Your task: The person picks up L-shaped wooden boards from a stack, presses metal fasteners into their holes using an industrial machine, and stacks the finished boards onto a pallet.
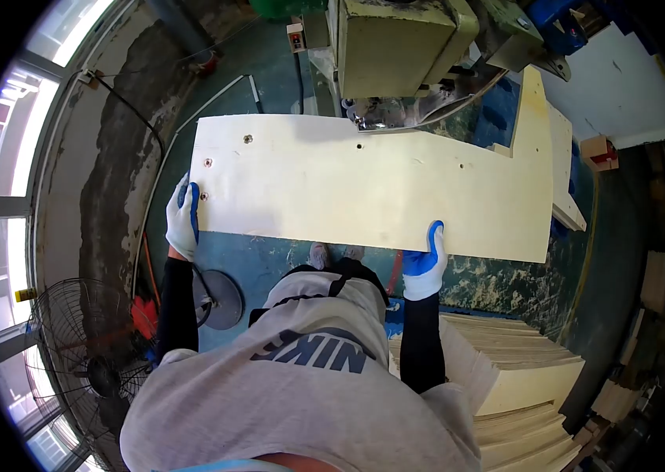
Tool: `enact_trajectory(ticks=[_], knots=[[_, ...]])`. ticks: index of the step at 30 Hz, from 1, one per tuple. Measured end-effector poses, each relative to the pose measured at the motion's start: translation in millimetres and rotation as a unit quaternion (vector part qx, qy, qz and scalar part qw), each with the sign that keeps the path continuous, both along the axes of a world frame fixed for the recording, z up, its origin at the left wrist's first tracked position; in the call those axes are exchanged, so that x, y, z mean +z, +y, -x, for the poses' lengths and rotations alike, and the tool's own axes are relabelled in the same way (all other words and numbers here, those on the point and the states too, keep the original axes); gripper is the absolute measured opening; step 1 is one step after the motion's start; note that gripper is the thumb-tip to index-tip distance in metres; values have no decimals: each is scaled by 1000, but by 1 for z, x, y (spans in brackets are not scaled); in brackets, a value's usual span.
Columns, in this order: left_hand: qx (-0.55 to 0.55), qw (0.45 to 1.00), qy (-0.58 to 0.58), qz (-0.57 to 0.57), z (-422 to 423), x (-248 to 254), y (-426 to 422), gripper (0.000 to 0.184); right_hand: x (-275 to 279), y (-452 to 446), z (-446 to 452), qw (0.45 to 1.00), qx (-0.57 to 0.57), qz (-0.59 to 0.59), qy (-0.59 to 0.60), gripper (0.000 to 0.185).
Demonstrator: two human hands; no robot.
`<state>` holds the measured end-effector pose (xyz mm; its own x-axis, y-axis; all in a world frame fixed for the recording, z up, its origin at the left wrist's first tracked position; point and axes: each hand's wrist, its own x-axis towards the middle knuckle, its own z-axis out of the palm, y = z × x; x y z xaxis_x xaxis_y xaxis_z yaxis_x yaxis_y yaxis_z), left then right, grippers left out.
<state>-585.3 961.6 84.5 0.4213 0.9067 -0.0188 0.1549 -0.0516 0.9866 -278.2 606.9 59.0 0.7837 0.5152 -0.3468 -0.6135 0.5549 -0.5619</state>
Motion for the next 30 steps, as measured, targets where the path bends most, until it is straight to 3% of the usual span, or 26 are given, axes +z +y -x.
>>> enact_trajectory(ticks=[3,13,18,19,20,25,28,30], knots=[[-9,999,-31,32,-17,0,21,49,3,15,-15,1000,0,-3,-17,39],[-11,989,144,-17,-30,-13,40,50,4,30,-20,1000,22,17,6,37],[-6,989,147,-23,-35,-5,41,49,-22,13,-34,1000,-14,-5,5,39],[-5,989,148,-31,-36,-7,47,48,-4,8,-37,999,-36,-26,-8,43],[-10,989,146,-35,-35,-11,51,48,15,4,-42,999,-45,-22,-12,48],[-25,987,145,-62,-42,-16,65,47,4,-10,-47,989,-86,70,-93,52],[-25,989,137,-39,-45,-5,69,47,5,-9,-45,993,-89,52,-64,52],[-29,990,133,-40,-44,-4,71,47,0,-11,-45,990,-74,50,-113,51]])
